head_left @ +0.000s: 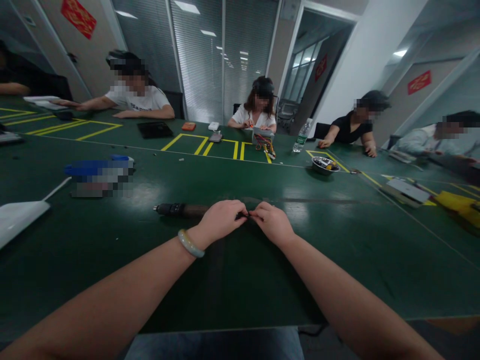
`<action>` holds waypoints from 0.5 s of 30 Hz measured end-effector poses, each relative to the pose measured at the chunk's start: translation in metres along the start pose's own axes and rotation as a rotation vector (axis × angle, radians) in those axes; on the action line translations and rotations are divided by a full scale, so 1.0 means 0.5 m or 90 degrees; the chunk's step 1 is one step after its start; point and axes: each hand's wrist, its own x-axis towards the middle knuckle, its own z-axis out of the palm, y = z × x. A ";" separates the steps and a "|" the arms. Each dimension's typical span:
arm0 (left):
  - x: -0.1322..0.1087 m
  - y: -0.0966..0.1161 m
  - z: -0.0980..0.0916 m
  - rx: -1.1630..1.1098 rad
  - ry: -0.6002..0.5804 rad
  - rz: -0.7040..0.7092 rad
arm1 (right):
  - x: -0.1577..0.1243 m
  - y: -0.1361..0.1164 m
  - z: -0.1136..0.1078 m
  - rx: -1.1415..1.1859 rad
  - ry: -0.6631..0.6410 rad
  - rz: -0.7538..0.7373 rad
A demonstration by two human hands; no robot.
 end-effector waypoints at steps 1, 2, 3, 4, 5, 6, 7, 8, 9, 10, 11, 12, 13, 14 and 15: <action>-0.001 0.000 -0.001 -0.003 0.002 0.003 | 0.002 0.001 0.000 -0.006 -0.004 -0.004; -0.001 0.001 -0.001 -0.005 0.005 0.007 | 0.004 0.001 0.001 -0.007 -0.007 -0.005; -0.002 0.001 -0.002 -0.006 0.007 0.012 | 0.006 0.002 0.001 -0.002 -0.007 -0.004; -0.002 0.001 -0.002 -0.006 0.010 0.017 | 0.008 0.004 0.001 0.009 -0.006 -0.004; -0.002 0.001 -0.002 -0.005 0.012 0.023 | 0.010 0.005 0.001 0.023 -0.007 -0.007; -0.001 0.001 -0.003 -0.002 0.013 0.028 | 0.012 0.007 0.001 0.038 -0.008 -0.009; -0.001 0.001 -0.003 0.002 0.013 0.032 | 0.014 0.009 0.001 0.052 -0.012 -0.013; 0.000 0.001 -0.003 0.005 0.012 0.035 | 0.016 0.011 0.002 0.065 -0.018 -0.015; 0.000 0.001 -0.002 0.009 0.012 0.035 | 0.017 0.013 0.002 0.076 -0.024 -0.014; 0.000 0.002 -0.002 0.012 0.011 0.033 | 0.019 0.015 0.003 0.085 -0.027 -0.007; 0.000 0.002 -0.002 0.014 0.011 0.028 | 0.020 0.016 0.005 0.093 -0.028 0.002; 0.000 0.003 -0.002 0.016 0.011 0.023 | 0.021 0.017 0.006 0.099 -0.029 0.009; 0.000 0.004 -0.001 0.016 0.011 0.019 | 0.022 0.018 0.007 0.104 -0.028 0.013; -0.001 0.004 -0.001 0.016 0.011 0.015 | 0.024 0.018 0.009 0.107 -0.028 0.013; -0.002 0.004 0.000 0.013 0.011 0.011 | 0.025 0.018 0.010 0.108 -0.028 0.008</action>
